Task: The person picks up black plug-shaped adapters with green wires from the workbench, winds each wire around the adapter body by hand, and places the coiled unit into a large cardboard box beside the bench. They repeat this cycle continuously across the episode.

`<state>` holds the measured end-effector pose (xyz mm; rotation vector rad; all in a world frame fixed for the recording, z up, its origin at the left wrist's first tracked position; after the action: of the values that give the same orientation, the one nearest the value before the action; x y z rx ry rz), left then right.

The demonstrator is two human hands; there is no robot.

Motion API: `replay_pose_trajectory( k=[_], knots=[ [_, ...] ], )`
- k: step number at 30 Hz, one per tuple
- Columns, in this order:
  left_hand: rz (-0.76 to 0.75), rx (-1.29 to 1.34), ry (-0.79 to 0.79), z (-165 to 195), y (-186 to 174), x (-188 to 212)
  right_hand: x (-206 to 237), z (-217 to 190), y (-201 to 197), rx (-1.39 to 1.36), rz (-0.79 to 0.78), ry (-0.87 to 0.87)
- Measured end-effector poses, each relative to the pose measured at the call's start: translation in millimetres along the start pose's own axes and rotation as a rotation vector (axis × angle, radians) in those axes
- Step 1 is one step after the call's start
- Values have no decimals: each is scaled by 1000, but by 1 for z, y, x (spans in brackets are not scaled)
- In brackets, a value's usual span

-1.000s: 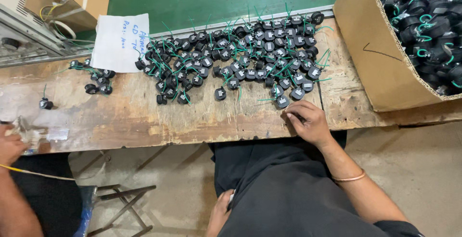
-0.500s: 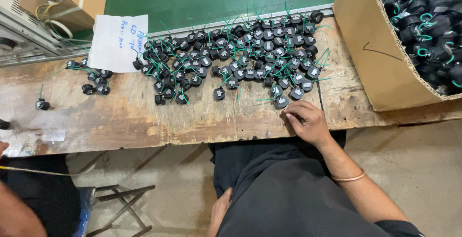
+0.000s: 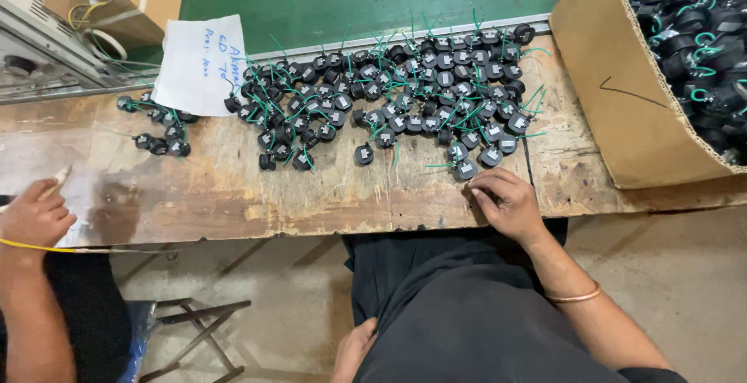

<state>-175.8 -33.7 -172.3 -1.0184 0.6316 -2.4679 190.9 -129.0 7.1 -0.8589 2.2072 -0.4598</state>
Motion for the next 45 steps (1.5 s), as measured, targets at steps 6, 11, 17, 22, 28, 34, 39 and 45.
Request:
replay_pose_trajectory(
  k=[6, 11, 17, 22, 28, 34, 39, 45],
  knots=[
    [246, 260, 166, 4, -16, -16, -1, -2, -3, -22, 20, -16],
    [414, 297, 247, 15, -22, -15, 1, 0, -3, -26, 13, -28],
    [679, 221, 234, 53, -70, 22, 4, 10, -2, -49, 11, 25],
    [763, 312, 20, 36, -95, -5, 11, -8, 15, -232, -55, -22],
    [82, 548, 78, 24, -80, -53, 3, -33, 59, -430, -351, -103],
    [423, 142, 239, 74, -183, -33, -1, -19, 82, -734, -428, 77],
    [722, 361, 593, 182, -224, -73, 0, -6, 79, -786, -344, 69],
    [894, -29, 845, 263, -197, -118, 3, 5, 81, -736, -386, 117]
  ],
)
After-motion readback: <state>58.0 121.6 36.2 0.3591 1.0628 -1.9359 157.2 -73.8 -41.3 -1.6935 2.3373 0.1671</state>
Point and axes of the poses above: each hand's wrist, its own x-axis away from the middle knuckle, its own y-axis out of the palm, z = x × y, the point moved 8 cm from there along -x, towards the middle knuckle
